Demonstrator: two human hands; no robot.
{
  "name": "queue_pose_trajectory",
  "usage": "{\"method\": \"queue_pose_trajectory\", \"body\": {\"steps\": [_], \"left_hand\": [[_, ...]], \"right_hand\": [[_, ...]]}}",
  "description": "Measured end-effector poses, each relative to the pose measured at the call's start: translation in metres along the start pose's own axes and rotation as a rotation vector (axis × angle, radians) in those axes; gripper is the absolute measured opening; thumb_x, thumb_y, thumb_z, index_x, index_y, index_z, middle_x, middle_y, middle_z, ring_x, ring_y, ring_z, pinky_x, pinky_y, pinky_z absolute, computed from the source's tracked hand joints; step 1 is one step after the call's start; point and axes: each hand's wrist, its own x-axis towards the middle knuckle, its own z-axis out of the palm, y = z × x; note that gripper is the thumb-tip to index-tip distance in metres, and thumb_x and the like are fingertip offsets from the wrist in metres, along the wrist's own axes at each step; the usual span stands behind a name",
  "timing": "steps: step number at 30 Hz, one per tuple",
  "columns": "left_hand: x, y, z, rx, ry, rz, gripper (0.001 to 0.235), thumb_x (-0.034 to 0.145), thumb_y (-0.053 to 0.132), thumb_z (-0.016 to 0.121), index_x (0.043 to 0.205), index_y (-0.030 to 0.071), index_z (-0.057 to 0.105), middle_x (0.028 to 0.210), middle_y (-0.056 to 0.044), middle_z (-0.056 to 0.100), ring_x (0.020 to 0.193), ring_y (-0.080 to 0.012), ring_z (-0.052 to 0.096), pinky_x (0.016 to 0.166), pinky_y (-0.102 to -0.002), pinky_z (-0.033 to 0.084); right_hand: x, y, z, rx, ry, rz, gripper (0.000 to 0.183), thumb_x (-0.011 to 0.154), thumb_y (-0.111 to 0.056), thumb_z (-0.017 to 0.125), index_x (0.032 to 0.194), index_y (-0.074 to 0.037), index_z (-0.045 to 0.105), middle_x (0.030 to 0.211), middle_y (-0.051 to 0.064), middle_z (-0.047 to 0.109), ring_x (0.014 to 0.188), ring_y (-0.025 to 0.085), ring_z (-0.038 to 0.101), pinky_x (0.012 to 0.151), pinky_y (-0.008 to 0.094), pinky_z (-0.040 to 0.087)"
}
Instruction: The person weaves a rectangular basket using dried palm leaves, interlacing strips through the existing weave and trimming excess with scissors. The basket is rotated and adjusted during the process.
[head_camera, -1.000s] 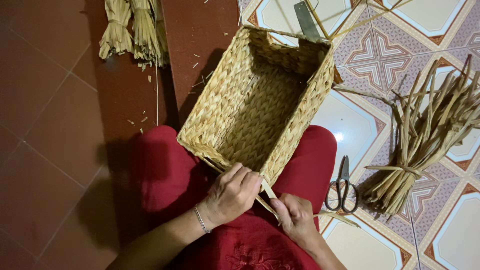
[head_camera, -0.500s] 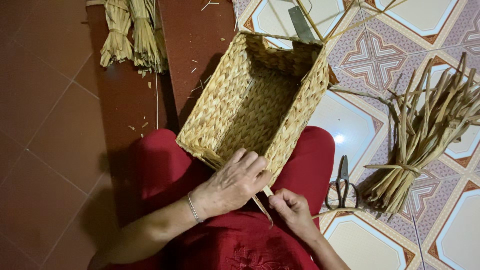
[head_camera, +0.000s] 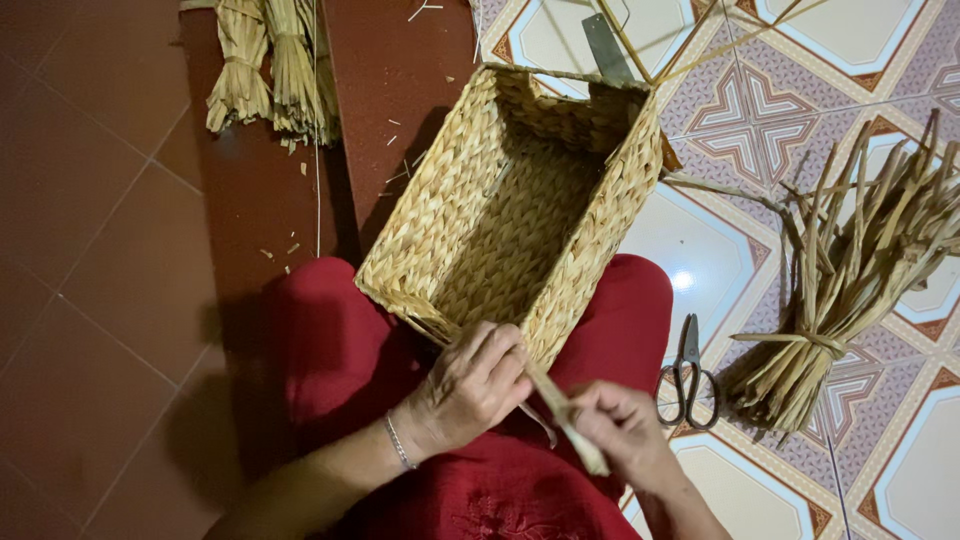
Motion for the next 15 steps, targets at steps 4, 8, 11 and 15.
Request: {"method": "queue_pose_trajectory", "body": {"steps": [4, 8, 11, 15], "left_hand": [[-0.005, 0.001, 0.011, -0.082, 0.015, -0.177, 0.017, 0.095, 0.006, 0.073, 0.1, -0.01, 0.068, 0.098, -0.017, 0.061, 0.087, -0.0248, 0.064, 0.073, -0.031, 0.06], [-0.007, -0.004, 0.011, -0.23, 0.141, -0.256, 0.014, 0.097, 0.004, 0.072, 0.105, -0.008, 0.068, 0.1, -0.016, 0.067, 0.089, -0.0241, 0.072, 0.074, -0.029, 0.065], [-0.01, -0.004, 0.003, -0.338, 0.162, -0.316, 0.014, 0.092, 0.005, 0.072, 0.103, -0.004, 0.069, 0.098, -0.014, 0.071, 0.088, -0.0233, 0.074, 0.074, -0.033, 0.063], [-0.01, -0.008, -0.001, -0.435, 0.15, -0.434, 0.01, 0.094, 0.006, 0.072, 0.101, -0.001, 0.07, 0.092, -0.01, 0.074, 0.081, -0.0183, 0.074, 0.068, -0.031, 0.062]], "right_hand": [[0.005, -0.032, 0.015, -0.251, -0.192, -0.321, 0.03, 0.112, -0.025, 0.06, 0.087, -0.01, 0.067, 0.081, 0.005, 0.073, 0.068, 0.009, 0.065, 0.057, 0.026, 0.054], [0.052, -0.071, 0.024, -0.486, 0.059, -0.273, 0.027, 0.104, -0.021, 0.053, 0.118, -0.005, 0.069, 0.087, 0.009, 0.074, 0.067, 0.014, 0.071, 0.056, 0.027, 0.062], [0.074, -0.091, 0.033, -0.691, -0.082, -0.404, 0.036, 0.105, -0.021, 0.053, 0.136, -0.007, 0.061, 0.106, 0.012, 0.077, 0.081, 0.019, 0.077, 0.071, 0.03, 0.065], [0.093, -0.108, 0.038, -0.866, -0.224, -0.336, 0.038, 0.099, -0.024, 0.06, 0.134, -0.011, 0.066, 0.104, 0.009, 0.079, 0.076, 0.02, 0.081, 0.07, 0.032, 0.065]]}}
